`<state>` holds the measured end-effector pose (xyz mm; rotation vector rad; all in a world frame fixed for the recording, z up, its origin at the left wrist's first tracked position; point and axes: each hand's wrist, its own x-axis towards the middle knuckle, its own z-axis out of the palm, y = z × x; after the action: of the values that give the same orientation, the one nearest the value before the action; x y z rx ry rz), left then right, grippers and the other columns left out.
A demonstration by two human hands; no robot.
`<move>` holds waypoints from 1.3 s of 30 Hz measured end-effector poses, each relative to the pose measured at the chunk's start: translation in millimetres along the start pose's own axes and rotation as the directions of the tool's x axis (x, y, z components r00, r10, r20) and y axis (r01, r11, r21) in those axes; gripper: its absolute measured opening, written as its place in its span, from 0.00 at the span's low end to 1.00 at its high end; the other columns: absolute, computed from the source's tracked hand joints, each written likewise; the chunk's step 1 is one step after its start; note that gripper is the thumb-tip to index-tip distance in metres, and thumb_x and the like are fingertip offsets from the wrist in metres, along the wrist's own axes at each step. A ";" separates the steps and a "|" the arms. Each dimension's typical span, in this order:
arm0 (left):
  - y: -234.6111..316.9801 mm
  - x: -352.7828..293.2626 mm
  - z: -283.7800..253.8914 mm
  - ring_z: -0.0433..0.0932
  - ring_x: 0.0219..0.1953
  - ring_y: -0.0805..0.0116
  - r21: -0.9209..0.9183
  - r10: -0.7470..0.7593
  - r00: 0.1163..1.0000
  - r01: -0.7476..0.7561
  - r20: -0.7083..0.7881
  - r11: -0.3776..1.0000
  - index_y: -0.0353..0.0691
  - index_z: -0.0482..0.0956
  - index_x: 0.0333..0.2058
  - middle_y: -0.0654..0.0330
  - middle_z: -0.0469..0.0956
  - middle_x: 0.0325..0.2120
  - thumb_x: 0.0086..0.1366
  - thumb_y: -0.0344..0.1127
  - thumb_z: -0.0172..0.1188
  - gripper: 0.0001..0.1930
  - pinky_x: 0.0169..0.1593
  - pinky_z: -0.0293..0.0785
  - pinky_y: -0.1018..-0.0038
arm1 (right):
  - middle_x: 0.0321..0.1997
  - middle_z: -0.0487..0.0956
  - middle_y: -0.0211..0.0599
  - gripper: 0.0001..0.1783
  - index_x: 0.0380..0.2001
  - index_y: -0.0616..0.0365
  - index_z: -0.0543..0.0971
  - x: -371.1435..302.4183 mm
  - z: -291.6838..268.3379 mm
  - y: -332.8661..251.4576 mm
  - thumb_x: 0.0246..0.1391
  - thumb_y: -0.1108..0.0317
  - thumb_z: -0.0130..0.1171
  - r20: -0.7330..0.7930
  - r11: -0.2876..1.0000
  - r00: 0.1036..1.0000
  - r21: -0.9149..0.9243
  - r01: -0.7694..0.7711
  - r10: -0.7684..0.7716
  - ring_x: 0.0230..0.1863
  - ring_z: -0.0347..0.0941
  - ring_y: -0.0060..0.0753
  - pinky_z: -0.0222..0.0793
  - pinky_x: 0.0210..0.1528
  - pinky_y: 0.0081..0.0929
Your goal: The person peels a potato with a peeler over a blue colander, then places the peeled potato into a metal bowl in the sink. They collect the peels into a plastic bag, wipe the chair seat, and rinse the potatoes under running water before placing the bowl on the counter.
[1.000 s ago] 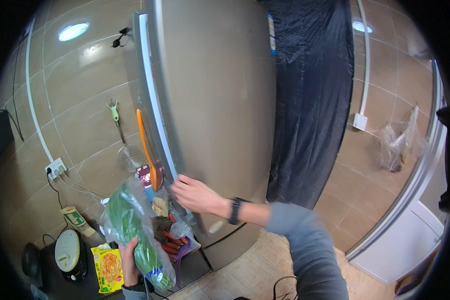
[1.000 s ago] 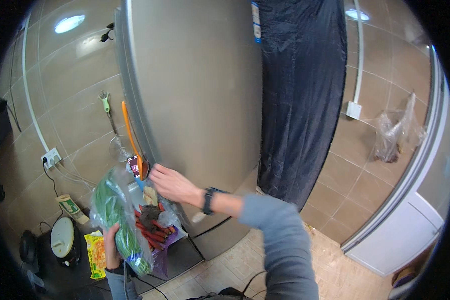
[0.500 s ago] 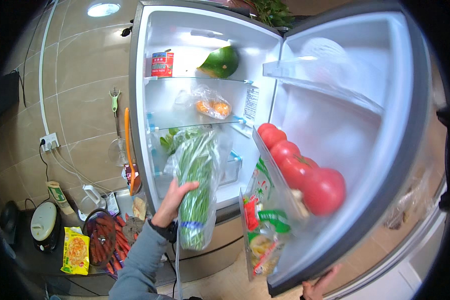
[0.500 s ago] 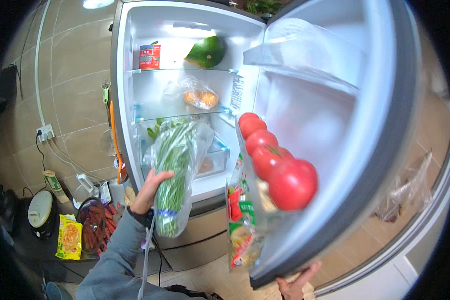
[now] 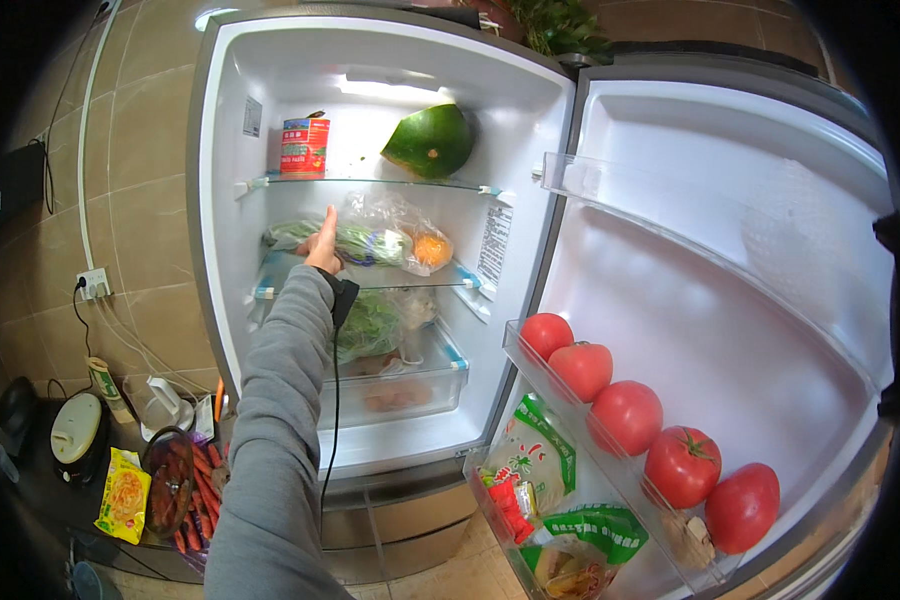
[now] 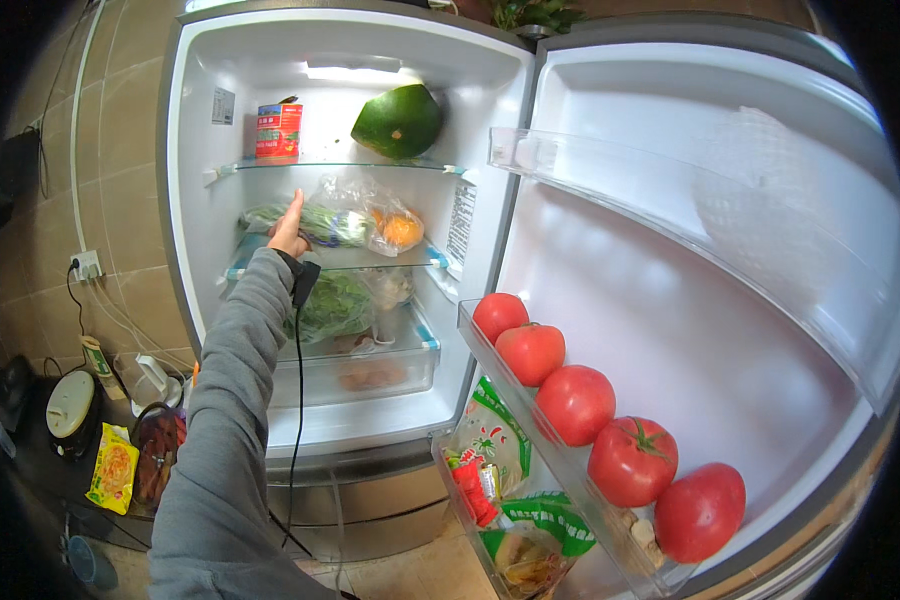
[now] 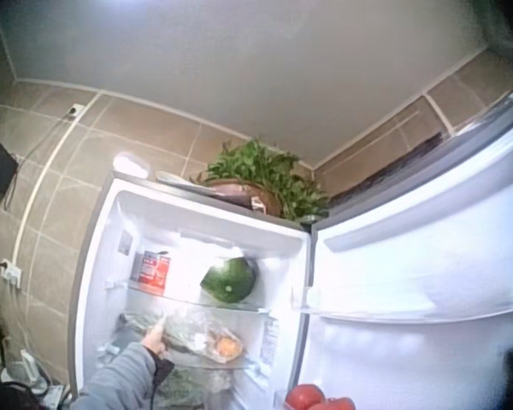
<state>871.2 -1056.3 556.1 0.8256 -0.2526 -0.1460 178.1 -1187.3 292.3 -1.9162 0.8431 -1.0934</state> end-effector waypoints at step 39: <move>181.5 -821.4 -623.0 0.81 0.47 0.70 0.257 -0.185 0.690 0.485 -0.699 0.836 0.39 0.70 0.57 0.57 0.81 0.48 0.70 0.35 0.55 0.19 0.47 0.76 0.74 | 0.47 0.72 0.44 0.12 0.43 0.63 0.75 -270.2 383.3 -260.1 0.57 0.72 0.62 0.528 0.672 0.493 0.218 0.708 -0.691 0.48 0.70 0.43 0.67 0.50 0.36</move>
<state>261.3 -308.8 149.8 1.3118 0.5759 -0.1487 452.7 -726.9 276.4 -2.5011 -0.3456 -0.8050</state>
